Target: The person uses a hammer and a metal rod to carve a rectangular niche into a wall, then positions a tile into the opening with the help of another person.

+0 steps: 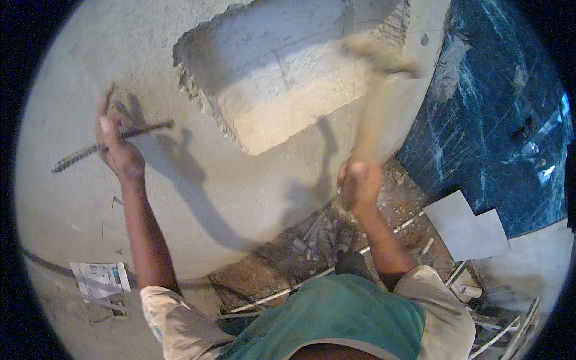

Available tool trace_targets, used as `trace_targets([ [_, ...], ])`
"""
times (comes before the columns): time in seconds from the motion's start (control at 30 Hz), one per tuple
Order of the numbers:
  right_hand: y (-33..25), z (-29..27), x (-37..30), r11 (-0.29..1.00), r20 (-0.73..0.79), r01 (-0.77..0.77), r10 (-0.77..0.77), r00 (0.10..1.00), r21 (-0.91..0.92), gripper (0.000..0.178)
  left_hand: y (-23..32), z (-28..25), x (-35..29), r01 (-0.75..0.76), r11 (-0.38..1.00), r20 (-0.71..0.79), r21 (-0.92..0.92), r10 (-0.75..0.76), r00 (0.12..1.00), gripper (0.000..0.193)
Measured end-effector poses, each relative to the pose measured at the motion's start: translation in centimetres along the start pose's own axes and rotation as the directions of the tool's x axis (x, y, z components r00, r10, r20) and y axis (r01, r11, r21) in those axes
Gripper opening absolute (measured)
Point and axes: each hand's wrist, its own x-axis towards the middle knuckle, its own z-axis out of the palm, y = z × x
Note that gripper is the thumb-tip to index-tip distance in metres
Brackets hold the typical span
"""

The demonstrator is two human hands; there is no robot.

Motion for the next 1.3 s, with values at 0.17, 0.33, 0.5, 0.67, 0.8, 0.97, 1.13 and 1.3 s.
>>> trace_targets([
  [0.17,2.5,3.9,3.8,0.676,-0.079,0.333,-0.501,0.862,-0.657,0.024,-4.6,0.0,5.0,-0.388,0.865,0.113,0.318,0.371,0.922,0.052],
  [0.33,3.8,5.3,2.2,0.817,0.056,-0.553,0.567,0.822,-0.165,0.027,-4.5,0.6,4.0,-0.456,0.780,0.108,0.428,0.457,0.883,0.051],
  [0.5,-0.7,6.3,5.0,0.970,-0.242,-0.073,0.015,0.970,-0.230,0.030,-4.6,0.3,3.9,-0.473,0.761,0.082,0.445,0.491,0.867,0.049],
  [0.67,12.9,3.9,5.1,0.911,-0.103,0.131,-0.185,0.977,-0.390,0.031,-4.2,2.0,4.4,-0.512,0.737,0.078,0.442,0.537,0.840,0.048],
  [0.8,6.3,7.1,3.9,0.888,0.090,-0.336,0.380,0.920,-0.314,0.032,-4.5,0.2,4.2,-0.514,0.715,0.104,0.474,0.535,0.839,0.046],
  [0.97,1.9,6.0,6.3,0.766,-0.139,0.099,-0.239,0.961,-0.635,0.036,-3.9,0.3,4.1,-0.498,0.700,0.132,0.511,0.508,0.851,0.054],
  [1.13,7.6,6.9,4.2,0.846,-0.149,-0.348,0.315,0.937,-0.403,0.040,-4.4,1.3,3.9,-0.502,0.670,0.096,0.547,0.545,0.833,0.054],
  [1.3,-0.9,7.4,4.3,0.843,-0.033,-0.340,0.360,0.932,-0.417,0.037,-4.7,-0.2,3.9,-0.512,0.666,0.166,0.543,0.513,0.842,0.052],
])
